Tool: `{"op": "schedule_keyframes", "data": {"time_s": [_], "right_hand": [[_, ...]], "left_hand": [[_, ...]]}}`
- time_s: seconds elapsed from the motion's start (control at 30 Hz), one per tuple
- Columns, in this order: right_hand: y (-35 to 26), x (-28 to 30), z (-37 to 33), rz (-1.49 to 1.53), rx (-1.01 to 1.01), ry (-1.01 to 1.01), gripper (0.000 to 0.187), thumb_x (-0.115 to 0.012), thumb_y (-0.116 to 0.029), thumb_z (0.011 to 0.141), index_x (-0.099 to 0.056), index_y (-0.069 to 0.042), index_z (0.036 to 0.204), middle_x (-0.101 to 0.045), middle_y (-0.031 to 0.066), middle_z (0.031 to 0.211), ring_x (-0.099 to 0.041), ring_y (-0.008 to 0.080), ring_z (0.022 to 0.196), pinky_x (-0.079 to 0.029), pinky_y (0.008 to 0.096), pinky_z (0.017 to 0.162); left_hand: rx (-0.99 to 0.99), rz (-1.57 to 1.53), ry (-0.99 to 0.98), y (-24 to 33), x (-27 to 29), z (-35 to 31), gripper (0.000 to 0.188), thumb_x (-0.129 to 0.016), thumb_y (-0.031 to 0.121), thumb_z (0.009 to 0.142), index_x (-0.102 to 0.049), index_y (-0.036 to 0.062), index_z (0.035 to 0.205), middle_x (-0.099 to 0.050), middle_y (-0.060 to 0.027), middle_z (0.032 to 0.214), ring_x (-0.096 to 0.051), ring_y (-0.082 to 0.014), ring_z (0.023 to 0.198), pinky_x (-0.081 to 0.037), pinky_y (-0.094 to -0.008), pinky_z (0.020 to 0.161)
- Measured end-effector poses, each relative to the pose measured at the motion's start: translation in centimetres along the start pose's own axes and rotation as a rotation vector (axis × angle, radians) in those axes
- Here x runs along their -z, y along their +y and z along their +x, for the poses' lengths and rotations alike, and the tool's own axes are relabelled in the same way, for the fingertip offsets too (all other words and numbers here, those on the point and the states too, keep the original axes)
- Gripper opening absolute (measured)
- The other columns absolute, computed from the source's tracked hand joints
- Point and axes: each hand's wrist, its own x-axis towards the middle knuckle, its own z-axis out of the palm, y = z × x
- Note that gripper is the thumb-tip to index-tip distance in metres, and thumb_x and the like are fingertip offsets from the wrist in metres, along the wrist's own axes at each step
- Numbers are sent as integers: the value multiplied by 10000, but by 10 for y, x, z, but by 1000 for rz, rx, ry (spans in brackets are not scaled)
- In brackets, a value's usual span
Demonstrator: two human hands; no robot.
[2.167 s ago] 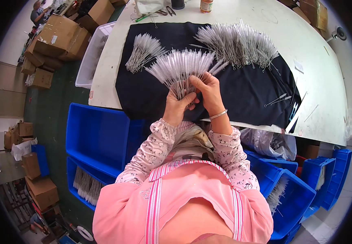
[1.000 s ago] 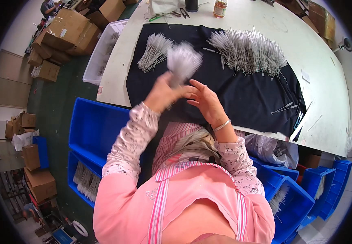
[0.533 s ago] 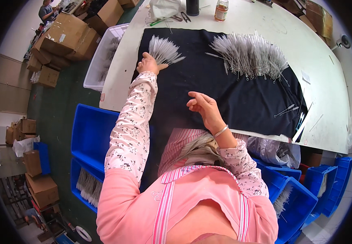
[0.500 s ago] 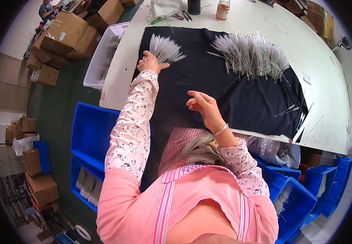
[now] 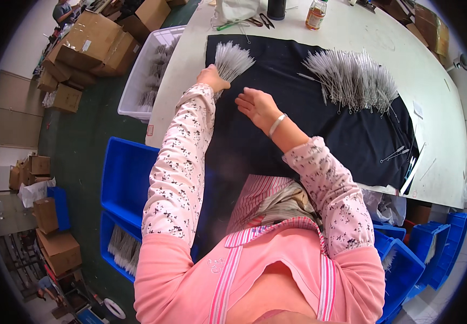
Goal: The person gathers loose white cable ties from a black cloth on a table, aligns them into neat bundles, and secures them with a twist tie. They then place the finished bundles into a blue bin. The process is repeated multiple times throughout the video.
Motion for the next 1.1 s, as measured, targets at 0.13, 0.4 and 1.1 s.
{"op": "schedule_keyframes", "data": {"time_s": [0.13,0.4,1.1], "right_hand": [[-2,-29,38,118,20,35,575,-496,-188,926,-261,60,1388,-280,235,1451,-333,347,1324,-247,437,1111],[8,-60,69,-110,42,26,348,-416,-321,957,-536,-54,1146,-599,72,1089,-504,232,1089,-310,402,1002],[-33,-95,-102,-1376,1489,-234,319,-623,-158,841,-601,33,1096,-601,198,1138,-589,335,1027,-464,378,886]], "left_hand": [[-46,-206,-87,-29,-2,21,750,-805,314,563,-530,-31,1169,-607,-199,1139,-583,-297,1086,-456,-346,943],[-171,-807,-157,-46,-2,11,434,-763,86,636,-622,-18,1033,-675,-100,892,-646,-180,763,-522,-302,717],[-691,-1186,637,19,20,-129,278,-532,163,857,-561,35,1102,-602,-49,1009,-567,-141,939,-477,-294,847]]}}
